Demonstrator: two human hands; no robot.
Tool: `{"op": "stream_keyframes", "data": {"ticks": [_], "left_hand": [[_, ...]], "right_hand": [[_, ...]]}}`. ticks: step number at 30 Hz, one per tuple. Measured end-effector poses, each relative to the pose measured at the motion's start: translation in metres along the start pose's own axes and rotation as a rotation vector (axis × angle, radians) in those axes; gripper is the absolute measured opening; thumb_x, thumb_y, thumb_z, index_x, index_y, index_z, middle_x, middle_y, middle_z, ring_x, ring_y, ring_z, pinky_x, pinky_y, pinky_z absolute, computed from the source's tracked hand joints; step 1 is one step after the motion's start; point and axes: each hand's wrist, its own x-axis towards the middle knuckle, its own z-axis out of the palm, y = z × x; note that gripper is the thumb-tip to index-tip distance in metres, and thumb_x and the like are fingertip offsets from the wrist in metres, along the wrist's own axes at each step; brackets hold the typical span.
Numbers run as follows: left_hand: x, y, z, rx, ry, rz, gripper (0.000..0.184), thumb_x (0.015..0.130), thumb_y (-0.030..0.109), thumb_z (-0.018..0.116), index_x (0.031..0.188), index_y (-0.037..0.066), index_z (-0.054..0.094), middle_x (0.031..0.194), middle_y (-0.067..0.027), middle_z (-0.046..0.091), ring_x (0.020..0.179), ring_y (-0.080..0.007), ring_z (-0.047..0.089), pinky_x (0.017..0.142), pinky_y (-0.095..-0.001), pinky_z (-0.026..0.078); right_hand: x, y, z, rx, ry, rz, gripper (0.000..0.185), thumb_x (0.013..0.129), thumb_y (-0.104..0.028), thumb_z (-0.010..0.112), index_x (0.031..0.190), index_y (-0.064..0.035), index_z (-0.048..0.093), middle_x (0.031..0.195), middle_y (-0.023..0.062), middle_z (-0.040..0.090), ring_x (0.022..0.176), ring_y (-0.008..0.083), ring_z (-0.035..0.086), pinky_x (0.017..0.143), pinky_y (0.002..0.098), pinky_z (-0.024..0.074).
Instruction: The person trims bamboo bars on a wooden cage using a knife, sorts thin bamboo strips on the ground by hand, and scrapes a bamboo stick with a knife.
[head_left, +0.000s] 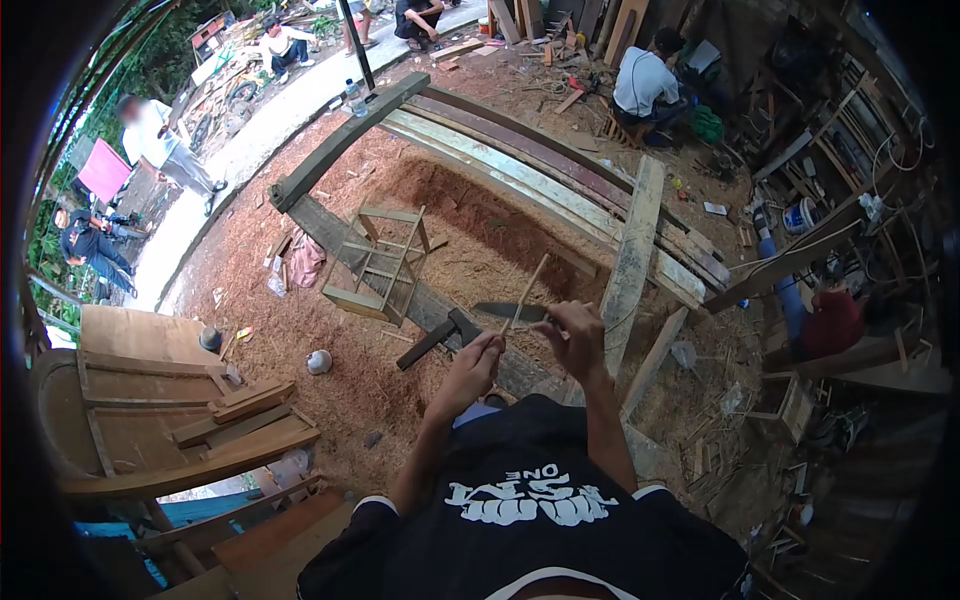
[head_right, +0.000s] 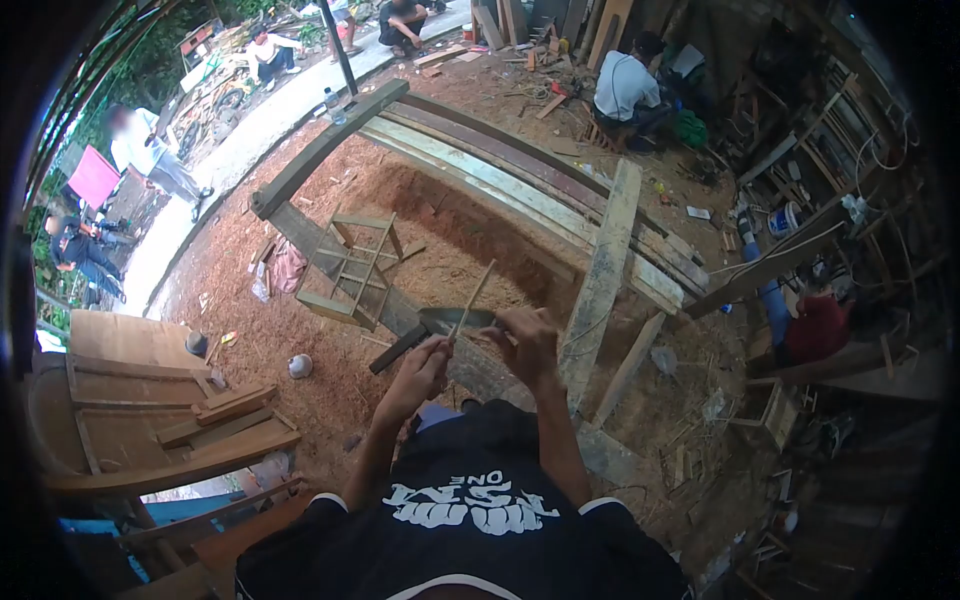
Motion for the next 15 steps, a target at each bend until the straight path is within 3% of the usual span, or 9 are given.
{"op": "stream_keyframes", "data": {"ticks": [4,7,10,15], "left_hand": [[-0.002,0.004,-0.001,-0.010,-0.007,-0.068,0.022,0.110,0.024,0.045,0.098,0.007,0.054,0.066,0.0055,0.040,0.054,-0.0035,0.038,0.048,-0.0230,0.032],[0.014,0.002,0.002,0.143,0.047,0.033,0.026,0.110,0.025,0.045,0.096,0.006,0.055,0.066,0.0042,0.042,0.055,-0.0045,0.039,0.049,-0.0242,0.033],[0.030,0.001,0.010,0.248,0.108,0.097,0.033,0.110,0.029,0.047,0.092,0.003,0.055,0.066,0.0012,0.044,0.058,-0.0070,0.041,0.054,-0.0273,0.036],[0.047,-0.011,0.022,0.349,0.114,0.152,0.038,0.109,0.032,0.049,0.091,-0.001,0.057,0.066,-0.0031,0.047,0.060,-0.0080,0.045,0.056,-0.0283,0.039]], "right_hand": [[-0.001,0.043,-0.025,-0.155,0.091,0.075,0.034,0.088,-0.039,0.075,0.098,-0.0062,0.072,0.079,0.0093,0.068,0.075,0.0309,0.064,0.074,0.0423,0.0446],[-0.008,0.040,-0.017,-0.167,0.098,0.244,0.031,0.090,-0.037,0.074,0.099,-0.0069,0.071,0.079,0.0097,0.067,0.074,0.0304,0.064,0.073,0.0428,0.0449],[-0.013,0.022,-0.009,0.068,0.055,0.394,0.030,0.092,-0.035,0.072,0.098,-0.0059,0.071,0.080,0.0109,0.066,0.073,0.0308,0.063,0.072,0.0434,0.0454],[-0.010,0.001,-0.016,0.100,-0.056,0.255,0.030,0.092,-0.033,0.072,0.099,-0.0041,0.071,0.081,0.0122,0.068,0.075,0.0318,0.065,0.072,0.0432,0.0469]]}}
